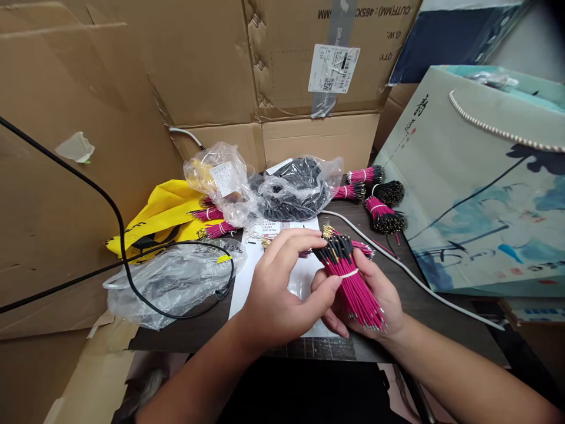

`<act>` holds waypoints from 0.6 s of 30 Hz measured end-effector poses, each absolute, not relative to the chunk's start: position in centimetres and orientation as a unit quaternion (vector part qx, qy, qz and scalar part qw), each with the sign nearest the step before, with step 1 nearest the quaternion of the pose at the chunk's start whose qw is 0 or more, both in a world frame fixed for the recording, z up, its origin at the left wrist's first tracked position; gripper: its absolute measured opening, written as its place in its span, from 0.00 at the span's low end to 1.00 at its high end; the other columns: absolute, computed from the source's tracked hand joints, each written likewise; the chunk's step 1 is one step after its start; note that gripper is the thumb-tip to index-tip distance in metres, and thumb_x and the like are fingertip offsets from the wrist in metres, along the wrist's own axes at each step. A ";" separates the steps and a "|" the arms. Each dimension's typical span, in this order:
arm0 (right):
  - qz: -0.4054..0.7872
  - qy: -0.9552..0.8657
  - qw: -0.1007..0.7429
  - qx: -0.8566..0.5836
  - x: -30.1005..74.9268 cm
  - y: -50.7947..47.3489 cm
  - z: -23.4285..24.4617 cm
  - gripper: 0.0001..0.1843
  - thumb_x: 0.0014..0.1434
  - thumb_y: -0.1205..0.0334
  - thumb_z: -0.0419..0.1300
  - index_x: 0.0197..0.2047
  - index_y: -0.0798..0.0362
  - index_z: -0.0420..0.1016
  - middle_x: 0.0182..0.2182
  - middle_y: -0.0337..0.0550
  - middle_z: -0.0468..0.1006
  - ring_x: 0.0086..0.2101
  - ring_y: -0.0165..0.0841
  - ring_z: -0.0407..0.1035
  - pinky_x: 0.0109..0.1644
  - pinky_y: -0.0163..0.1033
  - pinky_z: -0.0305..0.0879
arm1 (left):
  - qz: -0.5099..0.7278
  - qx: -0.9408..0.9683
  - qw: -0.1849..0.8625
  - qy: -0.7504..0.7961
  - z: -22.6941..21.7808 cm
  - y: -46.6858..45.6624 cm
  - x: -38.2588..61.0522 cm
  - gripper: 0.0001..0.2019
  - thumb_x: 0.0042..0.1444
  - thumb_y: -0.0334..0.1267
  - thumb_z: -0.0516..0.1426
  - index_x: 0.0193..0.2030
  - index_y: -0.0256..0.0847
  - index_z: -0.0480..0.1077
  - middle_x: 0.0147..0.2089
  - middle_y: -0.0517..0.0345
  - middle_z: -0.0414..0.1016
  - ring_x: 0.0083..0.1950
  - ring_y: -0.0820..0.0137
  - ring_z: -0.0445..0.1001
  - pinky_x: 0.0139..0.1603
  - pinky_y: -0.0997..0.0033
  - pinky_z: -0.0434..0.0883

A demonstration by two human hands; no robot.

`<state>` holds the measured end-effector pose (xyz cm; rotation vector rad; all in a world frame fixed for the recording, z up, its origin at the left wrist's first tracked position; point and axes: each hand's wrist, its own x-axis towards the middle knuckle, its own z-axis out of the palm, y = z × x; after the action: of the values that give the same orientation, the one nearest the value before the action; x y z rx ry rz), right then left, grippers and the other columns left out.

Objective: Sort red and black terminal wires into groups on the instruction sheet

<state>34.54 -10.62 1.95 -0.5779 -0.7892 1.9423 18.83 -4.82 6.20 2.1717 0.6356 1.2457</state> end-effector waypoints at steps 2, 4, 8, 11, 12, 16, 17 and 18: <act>0.780 -0.338 0.466 -0.246 34.5 -10.7 1.9 0.45 0.63 0.23 0.30 0.31 0.54 0.69 0.20 0.42 0.71 0.16 0.29 0.63 0.18 0.33 0.56 | 0.463 0.786 0.320 0.256 5.8 -5.1 19.0 0.27 0.54 0.37 0.67 0.61 0.42 0.67 0.59 0.47 0.73 0.62 0.60 0.72 0.64 0.57 0.71; 0.758 -0.368 0.473 -0.256 34.5 -10.8 2.0 0.44 0.64 0.24 0.28 0.31 0.53 0.68 0.20 0.42 0.70 0.17 0.30 0.63 0.20 0.35 0.57 | 0.461 0.734 0.406 0.288 5.3 -5.6 19.2 0.37 0.55 0.43 0.68 0.69 0.43 0.60 0.66 0.43 0.67 0.67 0.56 0.69 0.66 0.55 0.71; 0.634 -0.498 0.494 -0.325 34.3 -11.1 2.0 0.42 0.67 0.29 0.28 0.32 0.51 0.68 0.24 0.45 0.71 0.24 0.33 0.66 0.29 0.39 0.66 | 0.359 0.649 0.613 0.273 4.5 -7.7 19.4 0.35 0.60 0.54 0.63 0.69 0.42 0.60 0.63 0.41 0.71 0.59 0.55 0.76 0.55 0.58 0.78; 0.469 -0.641 0.458 -0.400 34.2 -11.5 1.8 0.41 0.67 0.27 0.31 0.30 0.50 0.67 0.25 0.45 0.71 0.29 0.35 0.67 0.33 0.41 0.66 | 0.335 0.633 0.648 0.260 3.9 -9.2 19.1 0.21 0.67 0.53 0.56 0.58 0.41 0.69 0.54 0.45 0.78 0.54 0.58 0.79 0.57 0.55 0.77; 0.414 -0.681 0.433 -0.420 34.1 -11.6 1.8 0.41 0.67 0.26 0.31 0.28 0.50 0.67 0.24 0.44 0.69 0.29 0.35 0.66 0.34 0.41 0.65 | 0.346 0.628 0.644 0.268 3.6 -9.6 19.0 0.20 0.68 0.52 0.54 0.58 0.41 0.70 0.54 0.44 0.78 0.55 0.58 0.78 0.61 0.52 0.75; 0.269 -0.771 0.312 -0.485 34.6 -11.4 2.6 0.43 0.68 0.28 0.31 0.25 0.52 0.67 0.22 0.42 0.68 0.25 0.32 0.61 0.31 0.38 0.54 | 0.381 0.575 0.664 0.288 1.6 -10.0 18.4 0.25 0.69 0.53 0.52 0.63 0.38 0.68 0.61 0.41 0.76 0.64 0.56 0.74 0.69 0.48 0.69; 0.261 -0.779 0.285 -0.494 35.0 -11.0 3.1 0.43 0.69 0.30 0.31 0.24 0.53 0.68 0.22 0.42 0.68 0.24 0.31 0.61 0.31 0.38 0.53 | 0.395 0.555 0.671 0.293 1.2 -10.0 18.2 0.25 0.68 0.53 0.53 0.63 0.38 0.69 0.61 0.42 0.76 0.64 0.56 0.74 0.69 0.48 0.69; 0.258 -0.782 0.263 -0.503 35.5 -10.3 3.7 0.42 0.71 0.31 0.32 0.24 0.53 0.68 0.22 0.41 0.69 0.24 0.30 0.61 0.31 0.38 0.52 | 0.412 0.532 0.675 0.303 0.9 -9.9 17.9 0.24 0.68 0.54 0.53 0.61 0.38 0.69 0.61 0.42 0.76 0.64 0.56 0.74 0.68 0.49 0.69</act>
<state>35.50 -10.30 3.72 -1.3607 -2.1150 0.6987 17.92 -9.88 0.93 1.1969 0.6817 0.9269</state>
